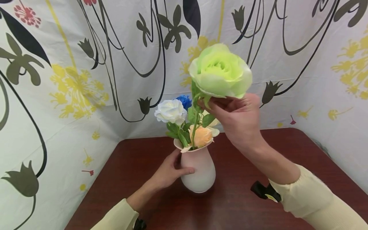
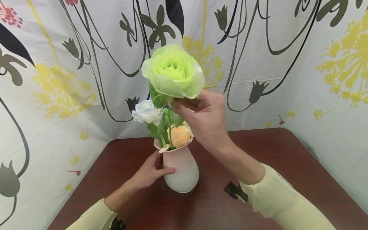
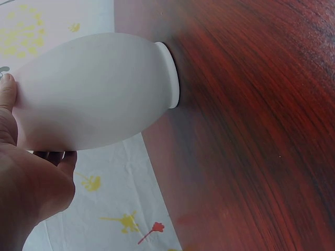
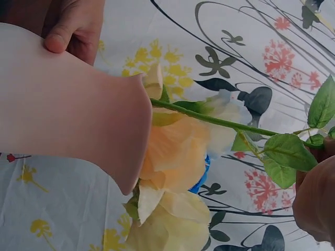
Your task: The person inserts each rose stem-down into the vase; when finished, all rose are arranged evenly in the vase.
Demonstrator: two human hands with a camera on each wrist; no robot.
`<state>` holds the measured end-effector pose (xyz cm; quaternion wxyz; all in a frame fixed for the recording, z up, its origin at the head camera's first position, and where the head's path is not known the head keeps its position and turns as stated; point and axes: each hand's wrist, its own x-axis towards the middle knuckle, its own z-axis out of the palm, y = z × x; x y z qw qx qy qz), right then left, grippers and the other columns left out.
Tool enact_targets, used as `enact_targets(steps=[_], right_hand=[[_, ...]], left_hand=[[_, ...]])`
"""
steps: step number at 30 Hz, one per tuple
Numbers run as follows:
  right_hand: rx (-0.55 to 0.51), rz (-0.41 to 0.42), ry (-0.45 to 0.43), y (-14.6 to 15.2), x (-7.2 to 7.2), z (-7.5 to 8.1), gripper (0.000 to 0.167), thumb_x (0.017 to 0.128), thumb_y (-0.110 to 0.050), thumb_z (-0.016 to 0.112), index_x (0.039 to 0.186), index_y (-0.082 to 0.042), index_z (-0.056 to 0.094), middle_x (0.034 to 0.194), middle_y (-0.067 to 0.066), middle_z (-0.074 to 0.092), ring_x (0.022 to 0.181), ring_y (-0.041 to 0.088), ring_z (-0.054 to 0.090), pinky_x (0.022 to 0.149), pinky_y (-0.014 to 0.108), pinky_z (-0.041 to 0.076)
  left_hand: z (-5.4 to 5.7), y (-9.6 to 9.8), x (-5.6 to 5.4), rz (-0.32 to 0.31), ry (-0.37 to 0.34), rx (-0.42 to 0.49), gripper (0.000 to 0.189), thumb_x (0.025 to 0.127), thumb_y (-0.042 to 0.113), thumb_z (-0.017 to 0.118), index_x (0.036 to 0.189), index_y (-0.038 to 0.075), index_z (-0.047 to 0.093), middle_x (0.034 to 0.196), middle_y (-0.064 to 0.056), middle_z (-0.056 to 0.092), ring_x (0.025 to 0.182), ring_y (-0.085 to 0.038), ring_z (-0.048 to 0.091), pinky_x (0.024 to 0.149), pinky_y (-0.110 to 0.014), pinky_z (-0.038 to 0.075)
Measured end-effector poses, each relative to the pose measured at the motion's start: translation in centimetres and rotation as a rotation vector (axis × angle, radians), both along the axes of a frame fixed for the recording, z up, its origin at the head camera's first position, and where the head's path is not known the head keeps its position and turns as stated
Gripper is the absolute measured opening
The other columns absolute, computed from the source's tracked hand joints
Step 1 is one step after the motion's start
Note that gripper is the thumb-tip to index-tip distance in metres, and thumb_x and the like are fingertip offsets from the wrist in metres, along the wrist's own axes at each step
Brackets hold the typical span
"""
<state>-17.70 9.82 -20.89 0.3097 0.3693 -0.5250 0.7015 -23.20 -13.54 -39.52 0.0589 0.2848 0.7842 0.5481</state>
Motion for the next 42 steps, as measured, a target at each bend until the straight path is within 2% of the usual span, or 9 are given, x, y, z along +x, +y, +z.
enact_targets(steps=[6, 12, 18, 21, 25, 30, 34, 38, 42], right_hand=[[0.072, -0.041, 0.008, -0.3, -0.6, -0.6, 0.038, 0.090, 0.017, 0.071, 0.127, 0.011, 0.070, 0.117, 0.020, 0.075, 0.104, 0.027, 0.077, 0.088, 0.042, 0.061], [0.143, -0.103, -0.063, -0.8, -1.4, -1.7, 0.036, 0.087, 0.018, 0.076, 0.122, 0.009, 0.074, 0.115, 0.015, 0.077, 0.105, 0.023, 0.076, 0.090, 0.039, 0.061], [0.430, -0.204, -0.225, -0.7, -2.2, -3.1, 0.019, 0.088, 0.001, 0.086, 0.107, -0.002, 0.082, 0.097, 0.007, 0.079, 0.087, 0.017, 0.076, 0.077, 0.031, 0.061], [0.576, -0.201, -0.329, -0.3, -2.2, -3.1, 0.018, 0.090, -0.007, 0.087, 0.106, -0.007, 0.078, 0.094, 0.004, 0.077, 0.086, 0.018, 0.073, 0.076, 0.031, 0.059], [0.610, -0.172, -0.375, 0.2, -2.0, -3.0, 0.030, 0.090, -0.006, 0.087, 0.116, -0.007, 0.071, 0.104, 0.007, 0.075, 0.096, 0.019, 0.072, 0.086, 0.035, 0.057], [0.667, -0.194, -0.265, 0.3, -1.6, -2.9, 0.032, 0.091, -0.012, 0.087, 0.121, -0.013, 0.074, 0.115, 0.002, 0.075, 0.113, 0.018, 0.068, 0.101, 0.044, 0.052], [0.724, -0.197, -0.145, 0.2, -0.8, -3.0, 0.041, 0.091, -0.017, 0.088, 0.130, -0.019, 0.074, 0.126, -0.006, 0.073, 0.128, 0.013, 0.061, 0.111, 0.047, 0.045], [0.696, -0.151, 0.008, -0.6, -0.1, -3.0, 0.050, 0.088, -0.012, 0.090, 0.135, -0.015, 0.072, 0.131, -0.005, 0.072, 0.129, 0.013, 0.062, 0.111, 0.042, 0.046], [0.671, -0.128, 0.119, -1.6, 0.4, -3.0, 0.054, 0.085, -0.009, 0.091, 0.135, -0.009, 0.071, 0.133, -0.002, 0.072, 0.128, 0.013, 0.064, 0.108, 0.039, 0.051]], left_hand=[[0.0, 0.0, 0.0, 0.005, 0.000, -0.006, 0.086, 0.094, 0.028, 0.086, 0.163, 0.034, 0.036, 0.152, 0.003, 0.053, 0.130, -0.019, 0.060, 0.105, -0.042, 0.052], [0.0, 0.0, 0.1, 0.007, -0.005, -0.001, 0.086, 0.093, 0.029, 0.086, 0.163, 0.036, 0.036, 0.153, 0.006, 0.053, 0.131, -0.017, 0.059, 0.107, -0.042, 0.051], [0.1, 0.0, 0.1, 0.000, -0.001, -0.003, 0.084, 0.093, 0.029, 0.086, 0.161, 0.038, 0.037, 0.150, 0.007, 0.055, 0.128, -0.016, 0.061, 0.104, -0.040, 0.052], [0.1, 0.0, 0.1, 0.001, 0.029, -0.014, 0.084, 0.094, 0.027, 0.085, 0.162, 0.036, 0.037, 0.150, 0.006, 0.056, 0.127, -0.017, 0.061, 0.103, -0.039, 0.053], [-0.1, 0.1, -0.1, -0.010, 0.110, 0.006, 0.090, 0.093, 0.019, 0.086, 0.164, 0.033, 0.034, 0.157, 0.007, 0.048, 0.134, -0.018, 0.055, 0.109, -0.041, 0.049], [0.2, 0.3, -0.1, -0.014, 0.207, 0.045, 0.100, 0.089, 0.011, 0.089, 0.166, 0.034, 0.028, 0.164, 0.009, 0.038, 0.146, -0.019, 0.042, 0.119, -0.049, 0.038], [1.4, 0.6, 0.7, -0.038, 0.186, 0.043, 0.102, 0.091, 0.008, 0.086, 0.168, 0.036, 0.024, 0.170, 0.011, 0.030, 0.150, -0.019, 0.036, 0.121, -0.054, 0.034], [2.5, 0.6, 1.6, -0.036, 0.154, 0.031, 0.097, 0.093, 0.007, 0.084, 0.167, 0.035, 0.027, 0.167, 0.011, 0.033, 0.147, -0.020, 0.040, 0.118, -0.053, 0.038], [2.7, 0.5, 1.8, -0.037, 0.137, 0.035, 0.091, 0.093, 0.006, 0.083, 0.164, 0.034, 0.033, 0.161, 0.009, 0.041, 0.142, -0.019, 0.045, 0.115, -0.049, 0.042]])
